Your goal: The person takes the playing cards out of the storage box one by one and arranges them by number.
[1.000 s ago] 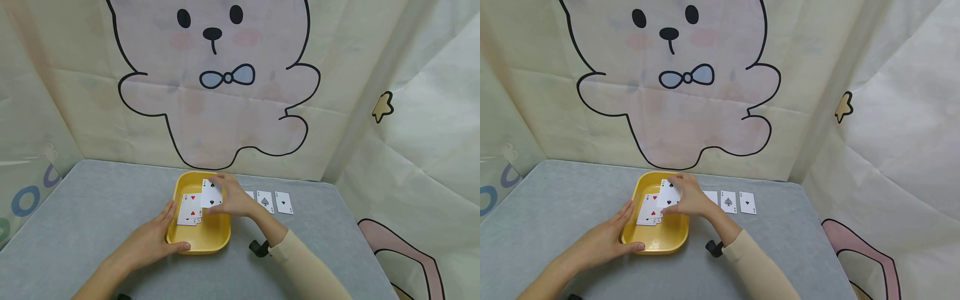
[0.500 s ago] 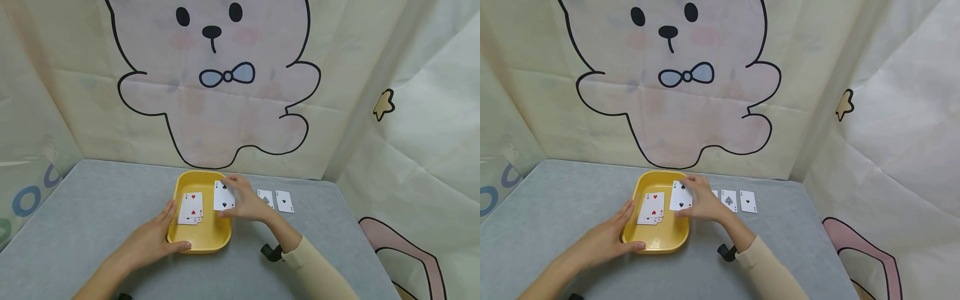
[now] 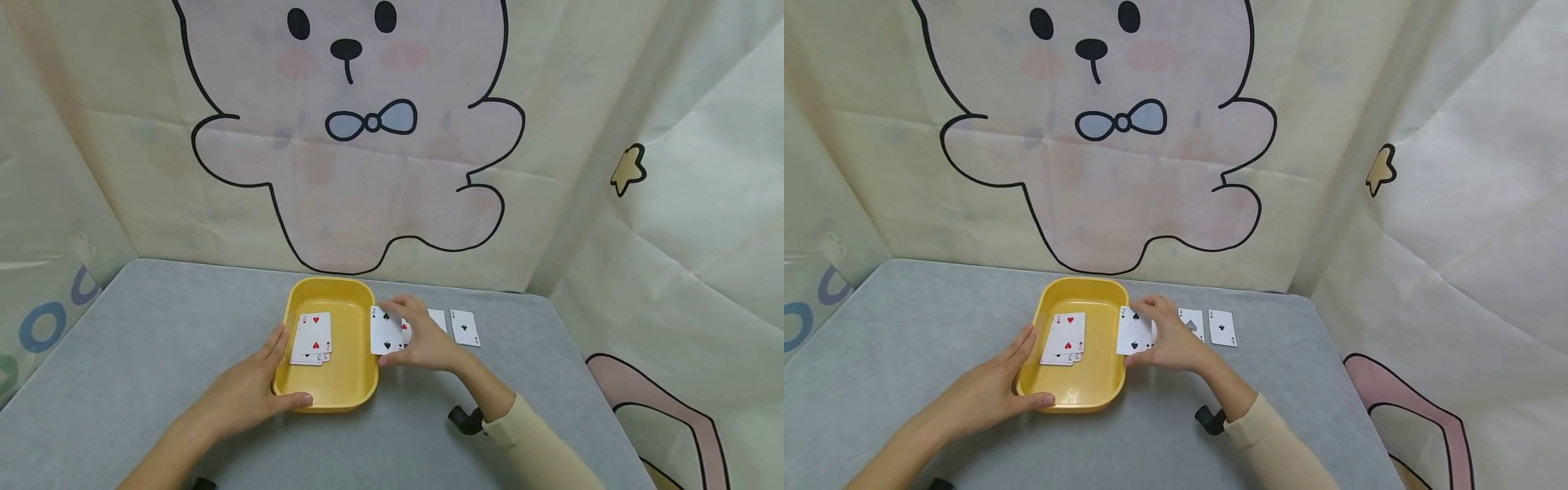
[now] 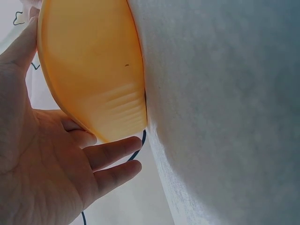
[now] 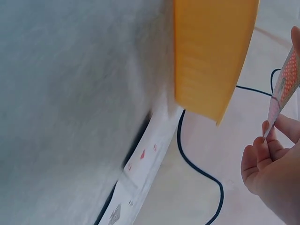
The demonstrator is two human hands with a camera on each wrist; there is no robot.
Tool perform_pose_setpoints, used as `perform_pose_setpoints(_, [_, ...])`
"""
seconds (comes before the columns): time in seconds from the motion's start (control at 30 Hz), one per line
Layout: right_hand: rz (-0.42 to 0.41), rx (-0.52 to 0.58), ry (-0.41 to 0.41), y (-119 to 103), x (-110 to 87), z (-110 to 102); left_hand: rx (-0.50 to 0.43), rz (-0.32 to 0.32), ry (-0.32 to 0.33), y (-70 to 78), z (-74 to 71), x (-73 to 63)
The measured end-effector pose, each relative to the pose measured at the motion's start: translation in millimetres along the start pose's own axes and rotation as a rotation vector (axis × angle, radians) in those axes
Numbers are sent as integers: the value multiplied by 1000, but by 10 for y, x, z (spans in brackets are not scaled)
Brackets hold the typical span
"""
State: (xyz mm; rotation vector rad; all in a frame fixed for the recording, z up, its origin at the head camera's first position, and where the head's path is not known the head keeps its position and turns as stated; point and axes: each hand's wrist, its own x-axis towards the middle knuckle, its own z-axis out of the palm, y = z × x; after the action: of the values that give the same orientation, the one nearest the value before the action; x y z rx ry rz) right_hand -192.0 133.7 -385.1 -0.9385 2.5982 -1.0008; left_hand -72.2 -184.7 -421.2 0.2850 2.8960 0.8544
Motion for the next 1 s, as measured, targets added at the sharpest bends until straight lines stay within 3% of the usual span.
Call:
perform_pose_setpoints(0.4, [43,-57,-40,230,-175,1,-23,-15,-17,6,-3,3])
perform_pose_setpoints(0.63, [56,-103,-105,333,-237,27,-15,-12,-10,8,-14,-12])
perform_pose_setpoints(1.0, [34,-179,-154,478,-278,84,-26,-27,-15,14,-5,-3])
